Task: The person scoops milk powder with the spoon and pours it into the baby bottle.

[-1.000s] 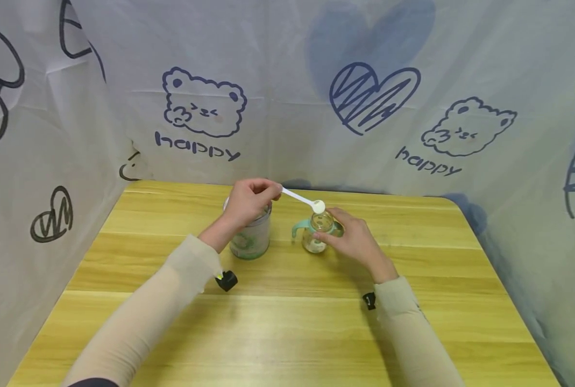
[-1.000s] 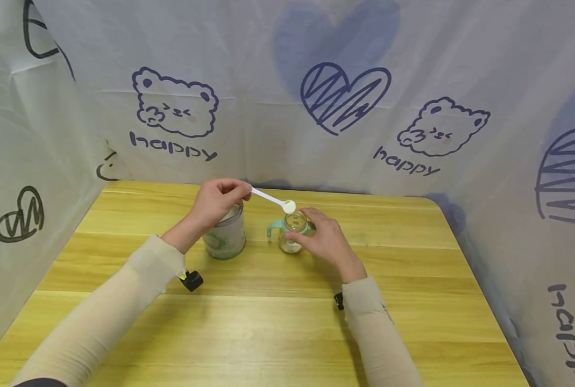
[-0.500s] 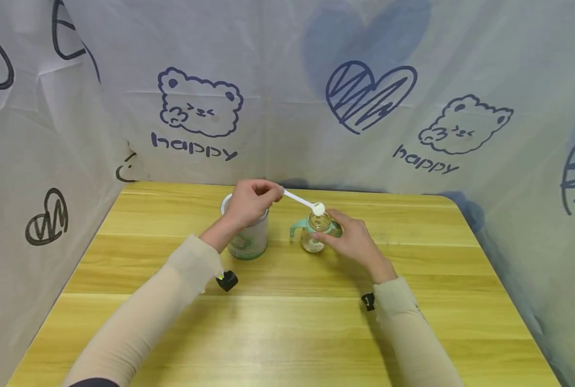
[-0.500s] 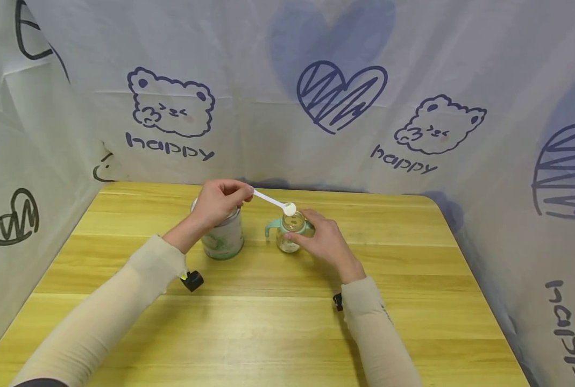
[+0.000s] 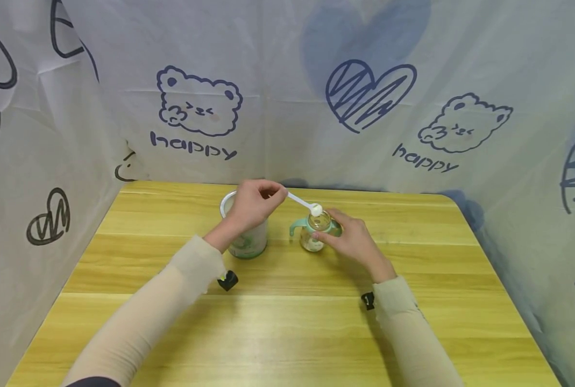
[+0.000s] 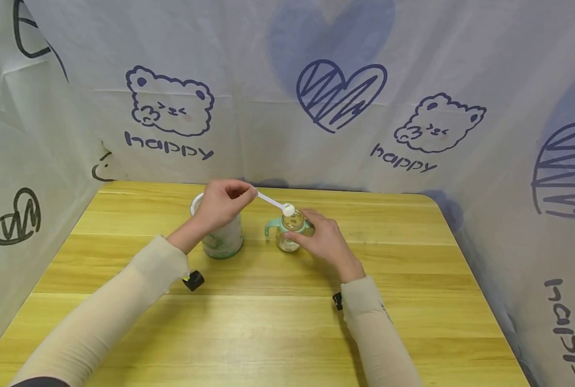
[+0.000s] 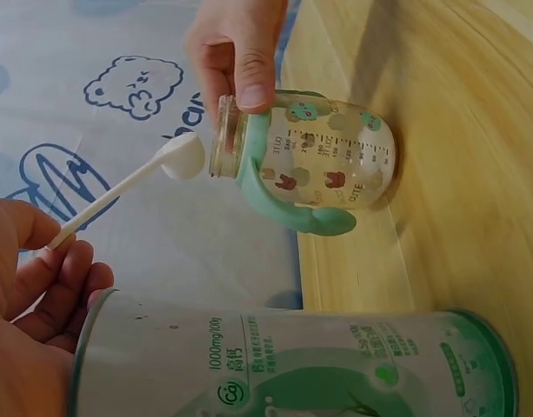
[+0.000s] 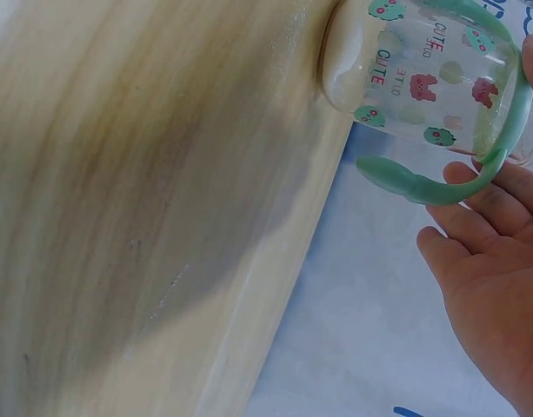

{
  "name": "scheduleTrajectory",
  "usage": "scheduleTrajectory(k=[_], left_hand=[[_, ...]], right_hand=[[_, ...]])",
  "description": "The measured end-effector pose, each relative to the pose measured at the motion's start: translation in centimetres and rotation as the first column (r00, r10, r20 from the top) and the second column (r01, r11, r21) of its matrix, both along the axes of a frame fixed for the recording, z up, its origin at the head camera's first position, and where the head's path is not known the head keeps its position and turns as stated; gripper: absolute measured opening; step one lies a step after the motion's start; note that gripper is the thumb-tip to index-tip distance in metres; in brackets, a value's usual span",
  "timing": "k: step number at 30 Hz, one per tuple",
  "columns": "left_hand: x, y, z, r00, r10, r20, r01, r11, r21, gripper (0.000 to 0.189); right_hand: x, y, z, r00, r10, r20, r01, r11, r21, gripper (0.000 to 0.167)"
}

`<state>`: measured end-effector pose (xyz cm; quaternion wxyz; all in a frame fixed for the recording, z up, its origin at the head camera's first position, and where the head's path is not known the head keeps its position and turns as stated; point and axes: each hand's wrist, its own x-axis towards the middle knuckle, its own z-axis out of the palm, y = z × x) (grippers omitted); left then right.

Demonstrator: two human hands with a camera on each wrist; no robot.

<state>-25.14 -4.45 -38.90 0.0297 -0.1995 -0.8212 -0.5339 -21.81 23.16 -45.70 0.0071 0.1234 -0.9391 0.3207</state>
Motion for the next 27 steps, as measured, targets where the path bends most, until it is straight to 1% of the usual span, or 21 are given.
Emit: scheduleTrajectory(k=[3,8,11,15,18,23,25,26,27], left_hand=[[0.15,0.17,0.03,0.999,-0.008,-0.047,0.007,0.999,-0.032,0.022],[0.17,0.38,-0.05,0.994,-0.034,-0.103,0.028,0.998,-0.061,0.021],[0.1,0.42,-0.23,0.987,-0.058,-0.147,0.049,0.997,-0.067,0.019],[0.08,0.49,-0.39,0.975,-0.098,-0.202,0.083,0.993,-0.081,0.017],[0.08,0.55,-0.44,0.967,-0.124,-0.224,0.106,0.99,-0.091,0.015],[0.18,0.51,-0.39,0.962,-0.164,-0.218,0.144,0.984,-0.105,0.013],[0.24,0.47,-0.34,0.954,-0.19,-0.23,0.162,0.977,-0.136,0.013],[0.25,0.46,-0.34,0.946,-0.208,-0.248,0.173,0.972,-0.157,0.013],[0.29,0.42,-0.33,0.934,-0.23,-0.273,0.186,0.966,-0.178,0.012]], right_hand=[[-0.05,0.02,0.02,1.0,-0.006,0.006,0.006,1.0,-0.001,0.08],[-0.13,0.12,-0.01,1.0,-0.01,0.016,0.01,1.0,0.001,0.084],[-0.2,0.18,-0.11,1.0,-0.004,0.014,0.004,1.0,0.005,0.083],[-0.19,0.17,-0.1,1.0,-0.002,0.012,0.002,1.0,0.005,0.08],[-0.12,0.14,-0.01,1.0,-0.005,0.015,0.005,1.0,0.01,0.082],[-0.03,0.1,0.12,1.0,-0.006,0.021,0.005,1.0,0.018,0.086],[-0.03,0.07,0.15,1.0,-0.004,0.019,0.003,1.0,0.015,0.084],[-0.04,0.08,0.14,1.0,-0.002,0.014,0.002,1.0,0.015,0.083],[-0.05,0.09,0.12,1.0,0.001,0.009,-0.001,1.0,0.012,0.082]])
